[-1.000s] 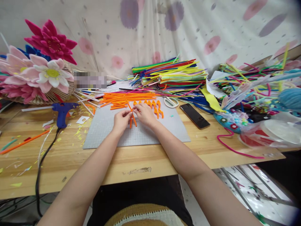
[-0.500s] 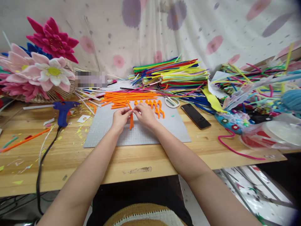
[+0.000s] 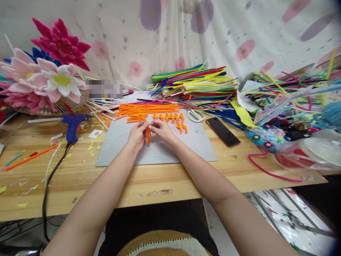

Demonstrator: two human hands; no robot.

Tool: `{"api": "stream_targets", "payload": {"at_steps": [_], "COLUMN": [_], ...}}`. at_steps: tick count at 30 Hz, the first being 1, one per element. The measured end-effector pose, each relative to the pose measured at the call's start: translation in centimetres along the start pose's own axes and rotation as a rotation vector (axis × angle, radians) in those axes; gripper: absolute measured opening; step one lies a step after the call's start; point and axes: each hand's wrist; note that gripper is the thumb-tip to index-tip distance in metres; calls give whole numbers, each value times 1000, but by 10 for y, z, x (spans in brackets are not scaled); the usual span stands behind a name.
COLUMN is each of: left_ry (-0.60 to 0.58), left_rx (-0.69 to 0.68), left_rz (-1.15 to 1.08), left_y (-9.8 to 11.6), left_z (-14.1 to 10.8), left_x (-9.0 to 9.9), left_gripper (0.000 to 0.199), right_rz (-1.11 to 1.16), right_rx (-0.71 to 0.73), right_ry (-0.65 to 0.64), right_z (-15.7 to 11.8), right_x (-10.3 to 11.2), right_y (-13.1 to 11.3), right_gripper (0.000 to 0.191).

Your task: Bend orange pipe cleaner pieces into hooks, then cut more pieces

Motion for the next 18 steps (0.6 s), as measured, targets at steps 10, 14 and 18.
{"api": "stream_targets", "payload": {"at_steps": [10, 14, 18], "left_ry": [-24, 69, -162], "left_rx": [-19, -513, -935], "left_rz": [205, 592, 1234], "left_y": [3, 19, 36], "left_z": [2, 10, 8], "left_x": [3, 13, 20], "left_gripper": [26, 32, 22], "right_rz": [130, 43, 13], "right_rx": [-97, -171, -268], "right_ry": [-43, -98, -156], "right_z": [-2, -4, -6], "right_x": [-2, 2, 8], "right_y": [6, 4, 1], "right_gripper": [12, 10, 8]}}
Point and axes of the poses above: each hand's wrist, its own z-axis towards the middle knuckle, its own x-axis out of the back of the hand, y = z × x, and after that the axes turned 11 degrees about -z, right-handed
